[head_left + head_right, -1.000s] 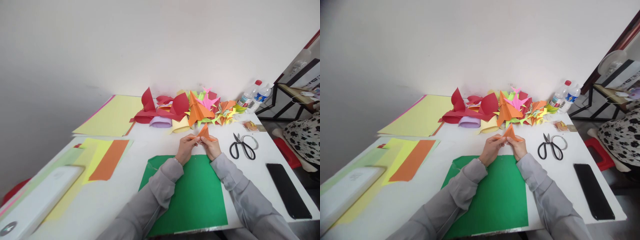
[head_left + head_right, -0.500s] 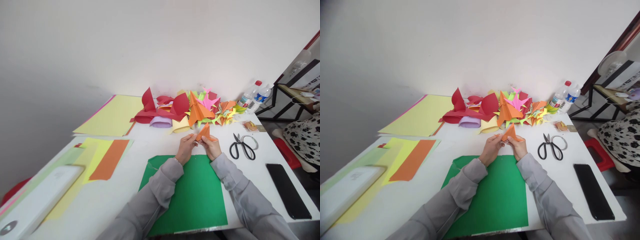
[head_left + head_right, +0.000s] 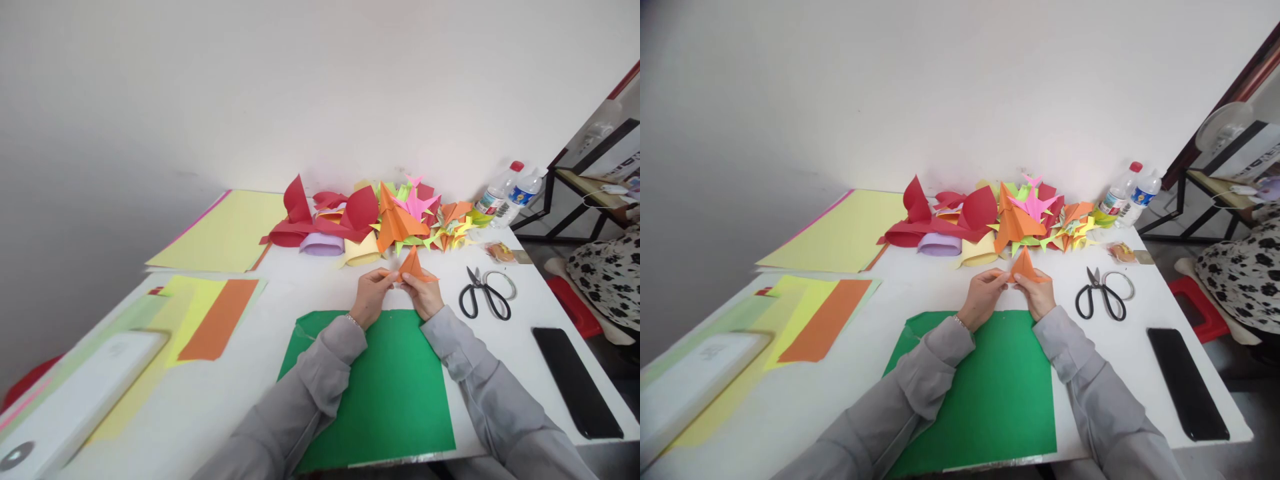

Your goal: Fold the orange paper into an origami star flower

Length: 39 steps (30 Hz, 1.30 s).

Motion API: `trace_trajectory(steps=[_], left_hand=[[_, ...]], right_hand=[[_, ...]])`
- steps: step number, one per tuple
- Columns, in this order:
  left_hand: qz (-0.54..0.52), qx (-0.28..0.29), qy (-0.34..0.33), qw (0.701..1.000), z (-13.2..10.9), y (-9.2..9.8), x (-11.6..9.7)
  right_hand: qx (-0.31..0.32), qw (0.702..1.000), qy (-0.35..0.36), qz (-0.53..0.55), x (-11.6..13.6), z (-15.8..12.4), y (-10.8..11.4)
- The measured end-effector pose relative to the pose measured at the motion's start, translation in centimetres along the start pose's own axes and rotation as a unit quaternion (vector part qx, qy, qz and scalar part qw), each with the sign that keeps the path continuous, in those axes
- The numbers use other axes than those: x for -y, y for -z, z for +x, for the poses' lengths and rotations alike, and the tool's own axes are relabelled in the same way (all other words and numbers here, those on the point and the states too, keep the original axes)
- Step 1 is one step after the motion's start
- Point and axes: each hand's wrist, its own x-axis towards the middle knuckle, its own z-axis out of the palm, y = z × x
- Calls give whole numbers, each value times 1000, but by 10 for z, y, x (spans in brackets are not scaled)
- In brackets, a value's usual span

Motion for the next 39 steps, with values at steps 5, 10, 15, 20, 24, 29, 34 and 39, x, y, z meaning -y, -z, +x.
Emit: trace_trajectory(steps=[5, 10, 15, 20, 24, 29, 34, 39], left_hand=[[11, 22, -23, 999, 1, 2, 2], [-27, 3, -6, 1000, 1, 2, 3], [-60, 0, 16, 998, 0, 1, 2], [-60, 12, 21, 998, -1, 0, -2], [-68, 5, 30, 997, -2, -1, -4], [-75, 0, 42, 996, -3, -2, -6], [-84, -24, 51, 995, -3, -3, -9], [-118, -48, 68, 990, 0, -1, -9]], right_hand=[[13, 1000, 7, -14, -2, 1, 2], [14, 1000, 3, -14, -2, 1, 2], [7, 1000, -11, 2, -3, 1, 2], [3, 1000, -17, 20, -2, 1, 2], [3, 1000, -18, 21, -1, 1, 2], [14, 999, -20, 22, -1, 2, 2], [10, 999, -19, 33, -1, 5, 5], [-4, 999, -8, 38, -2, 7, 7]])
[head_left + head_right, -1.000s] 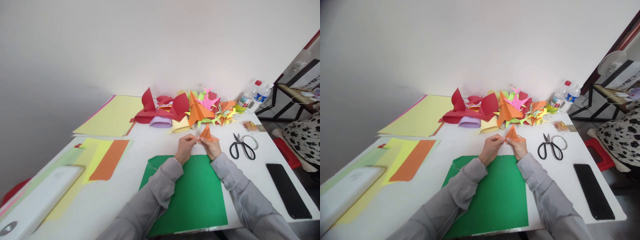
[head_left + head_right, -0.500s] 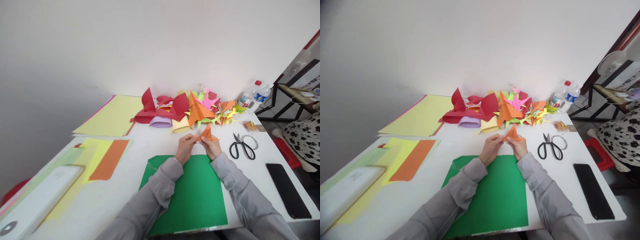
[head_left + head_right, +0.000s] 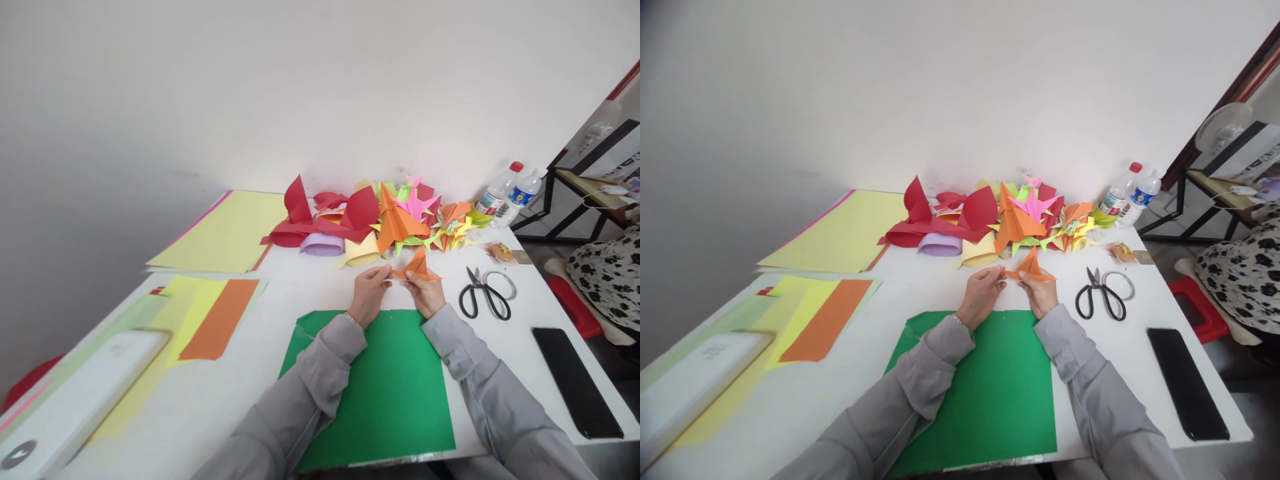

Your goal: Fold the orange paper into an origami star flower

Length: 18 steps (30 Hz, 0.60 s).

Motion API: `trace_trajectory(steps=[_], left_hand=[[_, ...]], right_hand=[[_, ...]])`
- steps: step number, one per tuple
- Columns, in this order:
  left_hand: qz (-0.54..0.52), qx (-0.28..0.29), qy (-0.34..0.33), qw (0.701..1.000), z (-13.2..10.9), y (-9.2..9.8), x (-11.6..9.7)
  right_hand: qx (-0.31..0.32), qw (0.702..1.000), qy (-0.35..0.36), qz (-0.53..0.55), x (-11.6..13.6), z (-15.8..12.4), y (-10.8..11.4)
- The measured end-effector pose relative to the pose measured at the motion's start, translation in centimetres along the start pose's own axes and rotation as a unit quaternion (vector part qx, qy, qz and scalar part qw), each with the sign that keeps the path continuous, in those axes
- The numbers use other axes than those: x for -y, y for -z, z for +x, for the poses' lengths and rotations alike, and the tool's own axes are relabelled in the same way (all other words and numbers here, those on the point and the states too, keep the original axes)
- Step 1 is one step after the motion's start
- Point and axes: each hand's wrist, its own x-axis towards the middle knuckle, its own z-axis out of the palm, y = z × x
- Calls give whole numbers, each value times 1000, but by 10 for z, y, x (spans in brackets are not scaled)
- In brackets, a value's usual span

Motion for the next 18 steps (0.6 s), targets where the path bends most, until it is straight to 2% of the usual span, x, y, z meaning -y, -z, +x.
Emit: trace_trajectory(steps=[4, 18], left_hand=[[4, -9, -2, 1000, 2, 0, 2], [62, -1, -31, 998, 1, 1, 3]], right_hand=[[4, 999, 22, -40, -3, -1, -1], [-10, 1000, 7, -12, 0, 0, -1]])
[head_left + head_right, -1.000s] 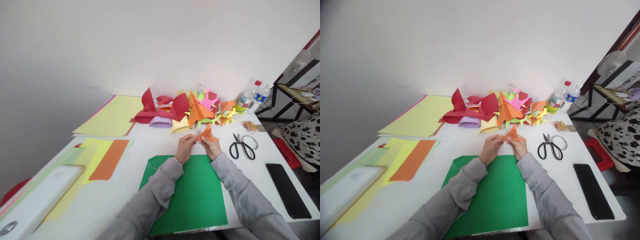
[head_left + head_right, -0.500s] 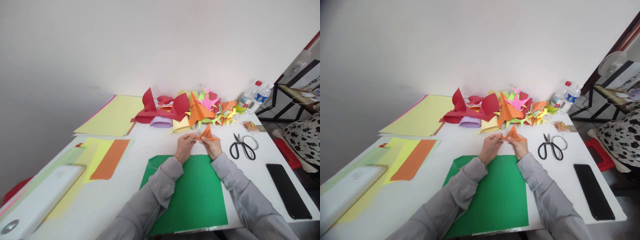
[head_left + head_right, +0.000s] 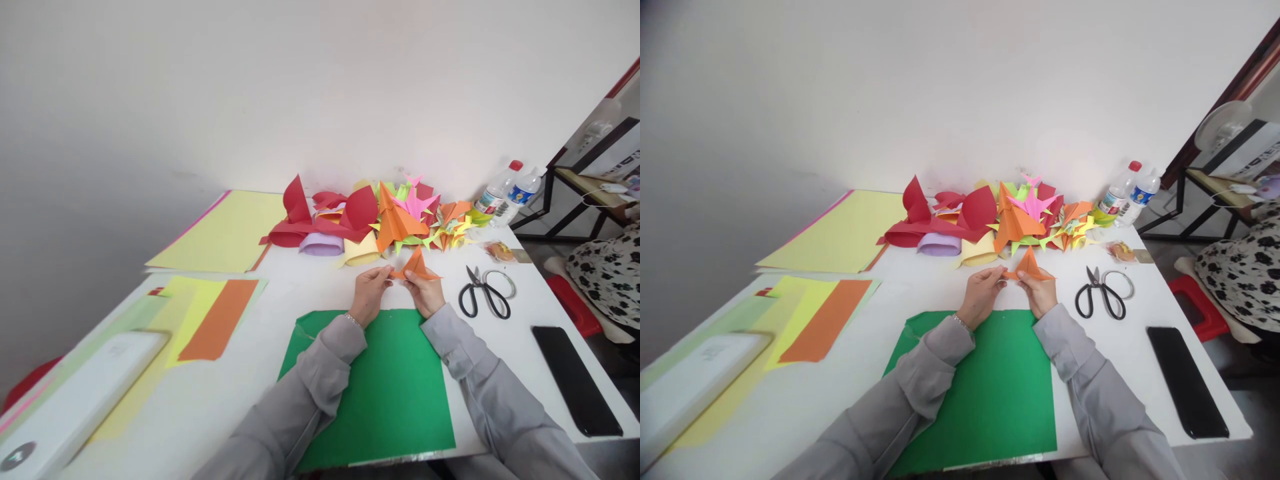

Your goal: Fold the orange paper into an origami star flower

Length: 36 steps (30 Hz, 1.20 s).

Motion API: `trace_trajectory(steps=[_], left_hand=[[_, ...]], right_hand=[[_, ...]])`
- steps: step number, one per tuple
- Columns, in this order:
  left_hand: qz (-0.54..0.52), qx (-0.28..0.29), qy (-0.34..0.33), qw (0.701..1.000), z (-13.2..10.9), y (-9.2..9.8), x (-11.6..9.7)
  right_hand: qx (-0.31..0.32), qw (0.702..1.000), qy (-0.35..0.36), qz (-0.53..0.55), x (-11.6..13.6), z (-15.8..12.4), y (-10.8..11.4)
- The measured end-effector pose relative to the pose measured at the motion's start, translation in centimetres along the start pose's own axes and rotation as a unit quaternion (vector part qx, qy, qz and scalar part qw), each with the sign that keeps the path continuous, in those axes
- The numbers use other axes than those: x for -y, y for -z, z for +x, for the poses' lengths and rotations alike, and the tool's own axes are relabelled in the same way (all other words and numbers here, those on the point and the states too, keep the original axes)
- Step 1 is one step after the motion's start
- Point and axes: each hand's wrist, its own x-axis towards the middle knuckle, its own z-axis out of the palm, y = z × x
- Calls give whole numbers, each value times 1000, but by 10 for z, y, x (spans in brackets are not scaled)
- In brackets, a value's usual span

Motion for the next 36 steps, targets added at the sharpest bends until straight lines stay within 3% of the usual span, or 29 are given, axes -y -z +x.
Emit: trace_trajectory(steps=[23, 36], left_hand=[[-11, 38, -4, 999, -2, 0, 0], [-15, -6, 6, 1000, -1, 0, -3]], right_hand=[[-1, 999, -6, 34, -1, 3, 3], [-1, 999, -12, 32, 2, 1, 0]])
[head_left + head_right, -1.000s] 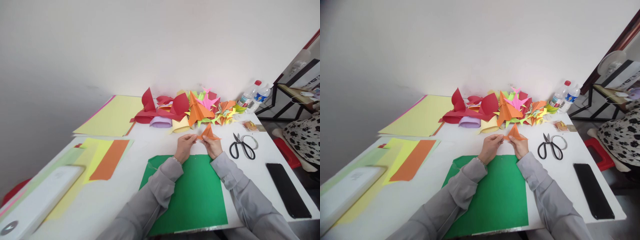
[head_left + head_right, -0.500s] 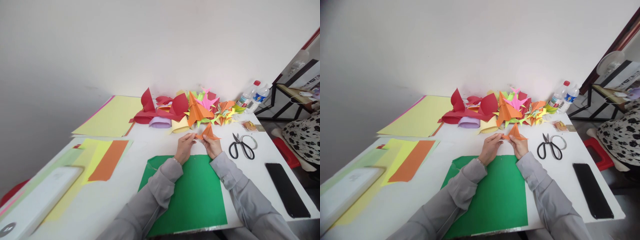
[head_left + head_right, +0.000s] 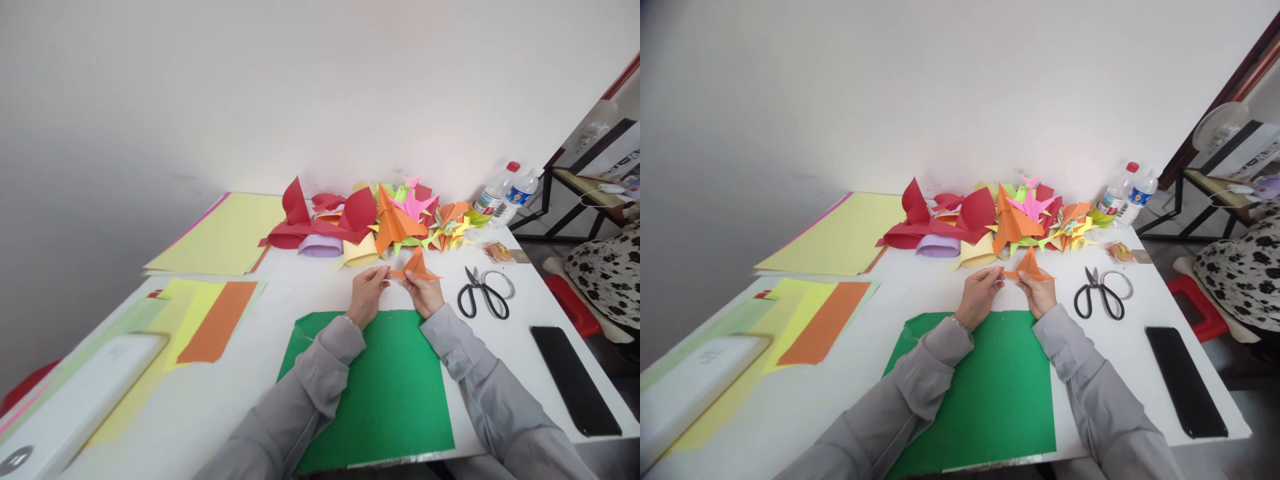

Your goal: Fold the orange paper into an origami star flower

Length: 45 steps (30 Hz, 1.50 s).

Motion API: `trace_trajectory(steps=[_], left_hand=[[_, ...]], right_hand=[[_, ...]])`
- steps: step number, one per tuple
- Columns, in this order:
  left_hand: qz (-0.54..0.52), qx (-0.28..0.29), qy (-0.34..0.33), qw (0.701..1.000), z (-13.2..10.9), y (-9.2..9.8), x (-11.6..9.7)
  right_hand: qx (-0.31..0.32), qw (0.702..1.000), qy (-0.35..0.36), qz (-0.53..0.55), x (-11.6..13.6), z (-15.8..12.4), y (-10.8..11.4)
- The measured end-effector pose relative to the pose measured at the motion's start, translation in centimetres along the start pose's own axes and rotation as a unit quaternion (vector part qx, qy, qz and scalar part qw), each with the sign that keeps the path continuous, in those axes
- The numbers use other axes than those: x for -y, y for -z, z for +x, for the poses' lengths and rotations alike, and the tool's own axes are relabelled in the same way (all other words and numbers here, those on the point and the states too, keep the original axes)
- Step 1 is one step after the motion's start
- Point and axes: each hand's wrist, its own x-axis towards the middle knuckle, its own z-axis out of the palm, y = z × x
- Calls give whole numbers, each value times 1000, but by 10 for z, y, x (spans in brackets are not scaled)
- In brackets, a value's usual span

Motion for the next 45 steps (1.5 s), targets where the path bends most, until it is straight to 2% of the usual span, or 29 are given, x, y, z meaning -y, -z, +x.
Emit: trace_trajectory(steps=[7, 20, 28, 37, 39, 42, 45], left_hand=[[5, 15, -7, 1000, -1, 1, -1], [-48, -13, 2, 999, 3, 3, -3], [4, 26, -22, 999, -2, 1, -3], [-23, 23, -14, 999, 0, 1, -2], [0, 35, -9, 999, -2, 0, -1], [85, 85, -17, 993, -6, -2, 2], [147, 94, -44, 984, -7, -1, 4]], right_hand=[[0, 1000, 4, 6, -2, 1, 2], [-17, 1000, -4, 19, -1, 1, 2], [-4, 1000, 4, 4, -2, 1, 2], [-7, 1000, -1, 15, 0, 0, 0], [0, 1000, -3, 12, 1, -1, 0], [22, 1000, -1, 8, 0, -4, -2], [44, 999, 5, 9, 0, -7, -4]])
